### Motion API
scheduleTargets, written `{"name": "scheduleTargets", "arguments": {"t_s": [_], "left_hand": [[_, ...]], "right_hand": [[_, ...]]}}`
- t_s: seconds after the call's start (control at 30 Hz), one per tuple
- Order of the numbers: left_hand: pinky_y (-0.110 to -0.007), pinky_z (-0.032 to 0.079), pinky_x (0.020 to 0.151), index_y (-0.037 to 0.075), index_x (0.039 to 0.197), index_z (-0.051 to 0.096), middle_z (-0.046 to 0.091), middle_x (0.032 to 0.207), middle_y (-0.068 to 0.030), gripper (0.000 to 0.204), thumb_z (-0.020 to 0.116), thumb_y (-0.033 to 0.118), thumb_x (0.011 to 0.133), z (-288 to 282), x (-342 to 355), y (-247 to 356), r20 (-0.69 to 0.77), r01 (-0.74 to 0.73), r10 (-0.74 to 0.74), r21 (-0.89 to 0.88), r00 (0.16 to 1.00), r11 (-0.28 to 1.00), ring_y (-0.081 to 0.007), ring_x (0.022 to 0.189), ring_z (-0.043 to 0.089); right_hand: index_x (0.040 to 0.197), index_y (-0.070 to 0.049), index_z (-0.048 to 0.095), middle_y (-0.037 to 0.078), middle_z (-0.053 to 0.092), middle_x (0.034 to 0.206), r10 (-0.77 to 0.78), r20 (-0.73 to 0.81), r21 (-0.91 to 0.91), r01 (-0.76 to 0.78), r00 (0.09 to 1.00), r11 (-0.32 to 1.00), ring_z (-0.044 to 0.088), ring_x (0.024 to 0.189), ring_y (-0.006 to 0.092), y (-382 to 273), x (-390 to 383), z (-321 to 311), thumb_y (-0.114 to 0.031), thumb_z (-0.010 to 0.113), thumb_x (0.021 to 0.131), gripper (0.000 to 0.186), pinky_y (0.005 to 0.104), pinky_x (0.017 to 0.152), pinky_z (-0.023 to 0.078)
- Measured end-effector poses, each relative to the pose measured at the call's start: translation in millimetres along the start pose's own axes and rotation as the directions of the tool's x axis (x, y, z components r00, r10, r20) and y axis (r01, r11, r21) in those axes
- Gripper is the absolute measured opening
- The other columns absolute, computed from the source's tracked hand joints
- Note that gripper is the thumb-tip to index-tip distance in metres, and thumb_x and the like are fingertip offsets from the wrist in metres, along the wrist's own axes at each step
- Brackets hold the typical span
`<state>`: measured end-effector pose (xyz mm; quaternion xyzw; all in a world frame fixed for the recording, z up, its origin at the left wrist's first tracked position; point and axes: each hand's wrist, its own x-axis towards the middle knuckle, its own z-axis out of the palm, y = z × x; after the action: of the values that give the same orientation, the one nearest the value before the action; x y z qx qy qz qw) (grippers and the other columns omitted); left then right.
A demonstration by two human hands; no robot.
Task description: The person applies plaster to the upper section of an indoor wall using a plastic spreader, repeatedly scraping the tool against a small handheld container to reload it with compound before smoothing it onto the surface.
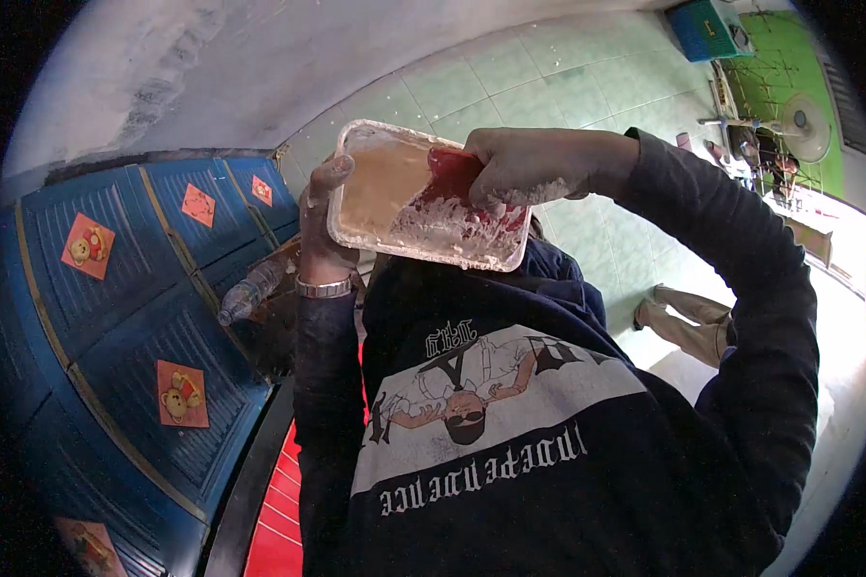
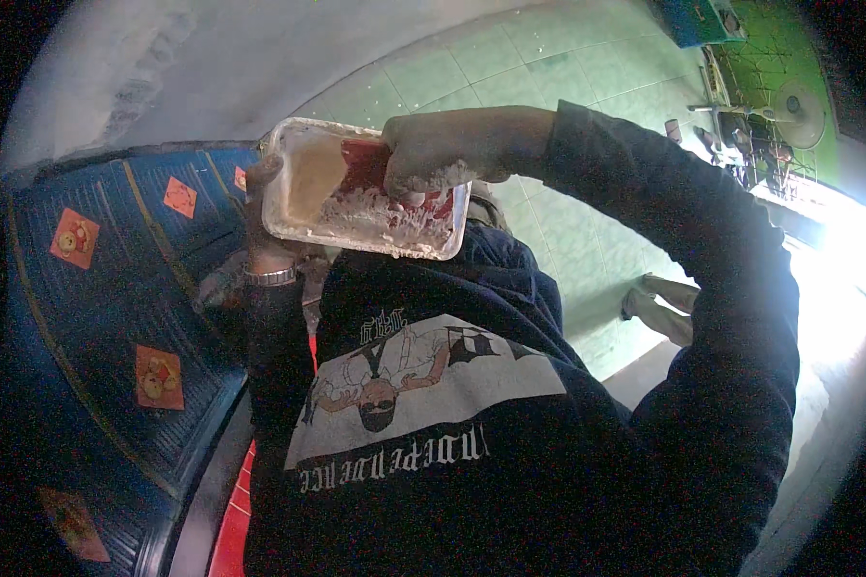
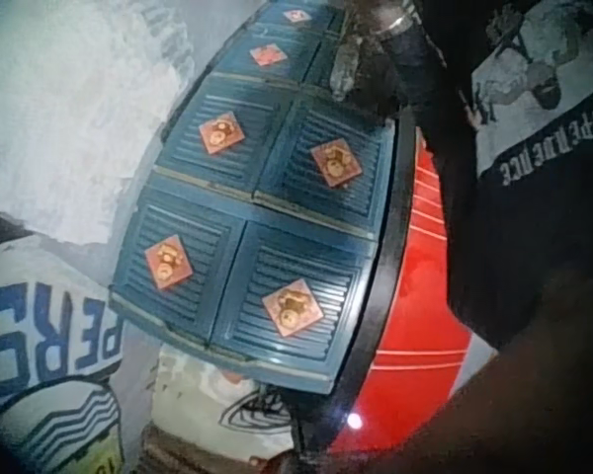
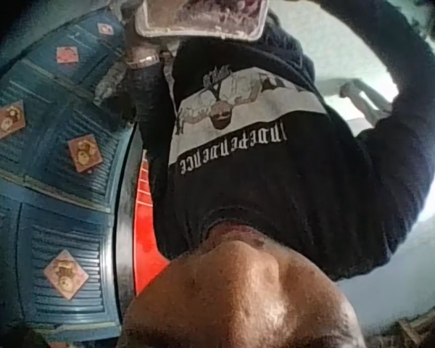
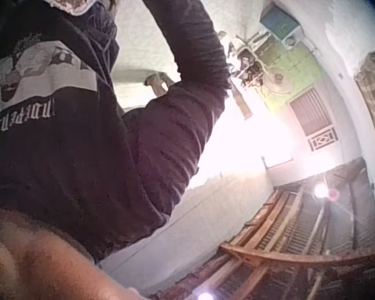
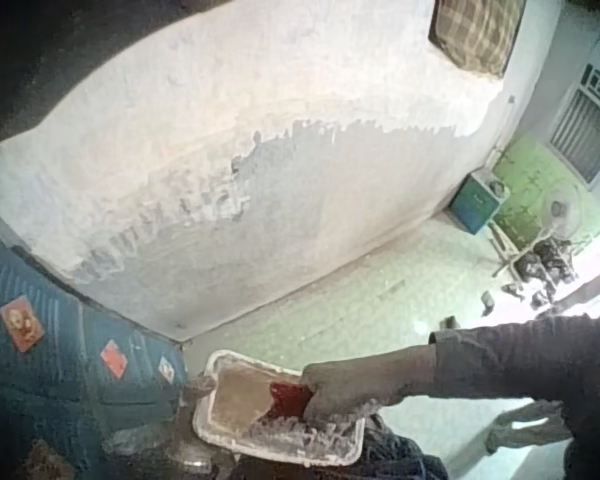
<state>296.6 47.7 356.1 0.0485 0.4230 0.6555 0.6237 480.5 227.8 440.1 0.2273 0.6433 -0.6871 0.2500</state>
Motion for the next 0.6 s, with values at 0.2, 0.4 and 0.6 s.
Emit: {"name": "scheduleTargets", "arguments": {"t_s": [0.2, 0.4, 0.6], "left_hand": [[-0.04, 0.056, 0.093, -0.005, 0.132, 0.056, 0.066, 0.122, -0.0193, 0.07, 0.072, 0.042, 0.083, -7, 8, 0, -0.031, 0.06, -0.06, 0.006, 0.998, 0.998, -0.0288, 0.108, 0.068], [-0.038, 0.055, 0.092, -0.004, 0.135, 0.054, 0.064, 0.123, -0.0151, 0.067, 0.069, 0.041, 0.087, -27, -3, -10, -0.081, -0.157, 0.174, 0.18, 0.981, 0.971, -0.026, 0.109, 0.066], [-0.039, 0.051, 0.099, -0.004, 0.141, 0.047, 0.06, 0.126, -0.016, 0.068, 0.066, 0.032, 0.086, -31, -6, -5, -0.195, -0.327, 0.342, 0.108, 0.919, 0.939, -0.0255, 0.115, 0.061]], "right_hand": [[0.1, 0.012, 0.061, 0.003, 0.062, 0.08, -0.116, 0.038, 0.124, 0.11, 0.993, 0.986, 0.059, 0.069, 0.0113, 29, 7, -22, -0.007, 0.066, 0.081, 0.027, 0.0246, 0.056, 0.047], [0.098, 0.005, 0.069, 0.003, 0.061, 0.065, -0.055, -0.233, -0.407, -0.046, 0.971, 0.912, 0.056, 0.051, 0.0109, -85, -27, 1, -0.007, 0.061, 0.089, 0.017, 0.0272, 0.049, 0.047], [0.135, -0.002, 0.061, 0.023, 0.069, 0.117, -0.659, -0.339, -0.755, 0.224, 0.671, 0.616, 0.071, 0.105, 0.0323, -35, -16, 75, 0.004, 0.065, 0.08, 0.056, 0.0434, 0.094, 0.057]]}}
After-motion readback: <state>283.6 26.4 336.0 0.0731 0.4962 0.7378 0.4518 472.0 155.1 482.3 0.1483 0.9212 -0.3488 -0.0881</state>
